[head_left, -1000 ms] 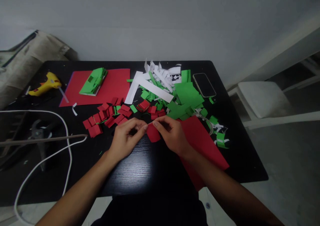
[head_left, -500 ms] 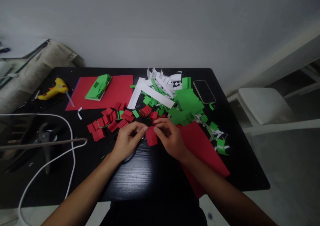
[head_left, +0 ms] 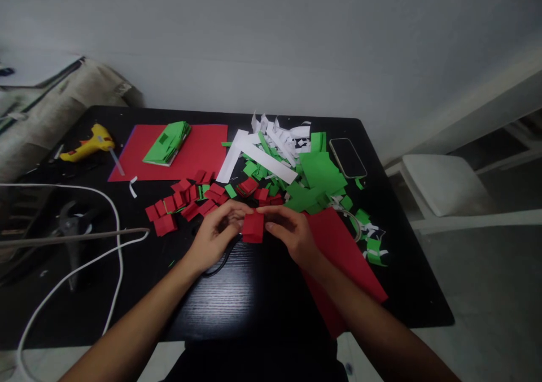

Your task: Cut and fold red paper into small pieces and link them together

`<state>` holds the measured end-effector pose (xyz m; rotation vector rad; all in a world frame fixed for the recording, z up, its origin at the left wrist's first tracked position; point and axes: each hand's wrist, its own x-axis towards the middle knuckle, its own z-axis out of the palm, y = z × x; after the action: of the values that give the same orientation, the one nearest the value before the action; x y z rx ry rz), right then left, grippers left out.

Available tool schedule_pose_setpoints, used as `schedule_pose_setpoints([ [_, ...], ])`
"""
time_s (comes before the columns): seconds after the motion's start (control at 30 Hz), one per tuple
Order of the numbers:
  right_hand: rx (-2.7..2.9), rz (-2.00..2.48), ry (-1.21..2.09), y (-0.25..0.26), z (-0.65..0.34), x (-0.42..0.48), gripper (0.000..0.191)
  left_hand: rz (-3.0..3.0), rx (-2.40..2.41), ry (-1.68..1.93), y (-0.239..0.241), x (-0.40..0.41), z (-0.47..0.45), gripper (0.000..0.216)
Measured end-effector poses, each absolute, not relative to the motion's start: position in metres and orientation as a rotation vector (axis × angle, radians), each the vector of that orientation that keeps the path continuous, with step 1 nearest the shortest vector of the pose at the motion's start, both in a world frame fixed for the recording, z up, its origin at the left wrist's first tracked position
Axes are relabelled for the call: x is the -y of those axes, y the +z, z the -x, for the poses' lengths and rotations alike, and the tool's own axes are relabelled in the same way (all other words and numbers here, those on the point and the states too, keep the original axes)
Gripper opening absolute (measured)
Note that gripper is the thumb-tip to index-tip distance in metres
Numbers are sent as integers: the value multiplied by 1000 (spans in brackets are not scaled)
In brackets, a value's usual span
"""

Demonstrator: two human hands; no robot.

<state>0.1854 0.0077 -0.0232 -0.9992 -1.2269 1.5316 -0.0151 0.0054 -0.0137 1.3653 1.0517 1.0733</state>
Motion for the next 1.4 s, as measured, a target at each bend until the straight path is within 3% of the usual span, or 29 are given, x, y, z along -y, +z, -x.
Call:
schedule_pose_setpoints([
  [0.4,1245,1061,1386,-28,-178,-7,12,-1367,-1106,1048,-16,-7,10,22],
  [1.0,1195,1285,1307,-28,-177,-9,26,-1415,-1285,1078,-21,-5,5,28],
  [1.4,1091,1270,1353,-23,-175,-3,18,-1360,-1288,1104,-21,-3,4,23],
])
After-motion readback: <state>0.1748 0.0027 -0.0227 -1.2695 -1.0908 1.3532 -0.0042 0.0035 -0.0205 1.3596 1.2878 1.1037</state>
